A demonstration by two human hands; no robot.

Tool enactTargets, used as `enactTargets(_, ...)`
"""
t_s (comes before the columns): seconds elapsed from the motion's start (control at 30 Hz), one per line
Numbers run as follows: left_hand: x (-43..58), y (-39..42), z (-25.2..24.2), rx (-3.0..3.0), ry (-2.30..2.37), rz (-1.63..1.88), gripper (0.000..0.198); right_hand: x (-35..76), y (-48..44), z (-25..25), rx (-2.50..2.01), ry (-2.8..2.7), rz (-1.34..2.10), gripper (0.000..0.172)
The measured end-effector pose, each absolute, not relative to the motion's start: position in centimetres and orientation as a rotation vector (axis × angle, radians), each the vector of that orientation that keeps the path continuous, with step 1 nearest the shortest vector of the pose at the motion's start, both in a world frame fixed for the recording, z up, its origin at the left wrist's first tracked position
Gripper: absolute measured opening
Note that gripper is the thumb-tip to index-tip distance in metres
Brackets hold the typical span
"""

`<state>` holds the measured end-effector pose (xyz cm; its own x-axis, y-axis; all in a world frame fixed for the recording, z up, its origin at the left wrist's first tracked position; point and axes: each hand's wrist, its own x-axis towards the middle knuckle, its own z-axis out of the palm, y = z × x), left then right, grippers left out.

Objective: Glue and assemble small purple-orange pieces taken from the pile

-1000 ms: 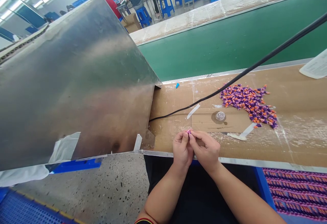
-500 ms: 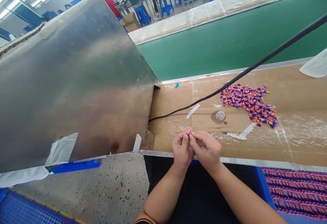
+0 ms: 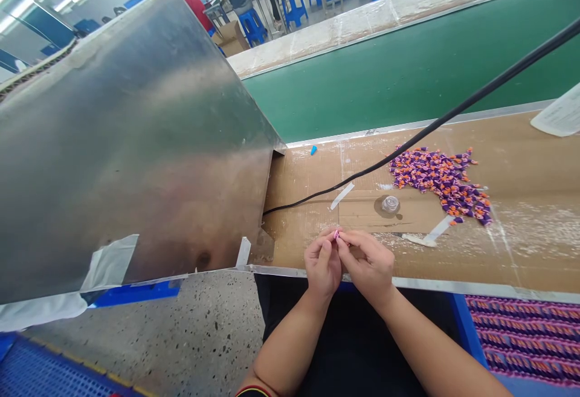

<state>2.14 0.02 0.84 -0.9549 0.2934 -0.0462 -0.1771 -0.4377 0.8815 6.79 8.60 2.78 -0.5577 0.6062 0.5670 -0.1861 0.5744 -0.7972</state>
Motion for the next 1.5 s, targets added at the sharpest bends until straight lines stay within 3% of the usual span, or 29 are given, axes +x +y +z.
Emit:
enactTargets(0.27, 2.2, 0.2, 0.8, 0.133, 1.520, 2.449, 0.043, 6.7, 8.6, 2.9, -0.322, -1.904, 1.073, 0.009)
enactTargets(0.4, 2.3, 0.4, 0.6, 0.184, 1.658, 2.464, 0.035, 6.7, 9.3, 3.6, -0.251, -1.962, 0.975, 0.014)
enactTargets(0.57, 2.2, 0.1, 1.3, 0.564, 2.028, 2.407, 0.013, 7.0, 10.5, 4.5, -0.128, -2.015, 0.895, 0.019)
enactTargets(0.83, 1.0, -0.7, 2.7, 1.145, 2.648, 2.120, 0.018, 7.4, 10.9, 4.7, -0.025, -2.058, 0.791, 0.021)
enactTargets(1.2, 0.5, -1.3, 2.4, 1.399, 2.764, 1.972, 0.024, 7.6, 11.0, 4.0, 0.023, -2.103, 0.798, 0.033)
enactTargets(1.5, 0.5, -1.3, 2.5, 1.428, 2.841, 1.940, 0.015, 7.6, 10.7, 4.1, 0.020, -2.076, 0.854, 0.031)
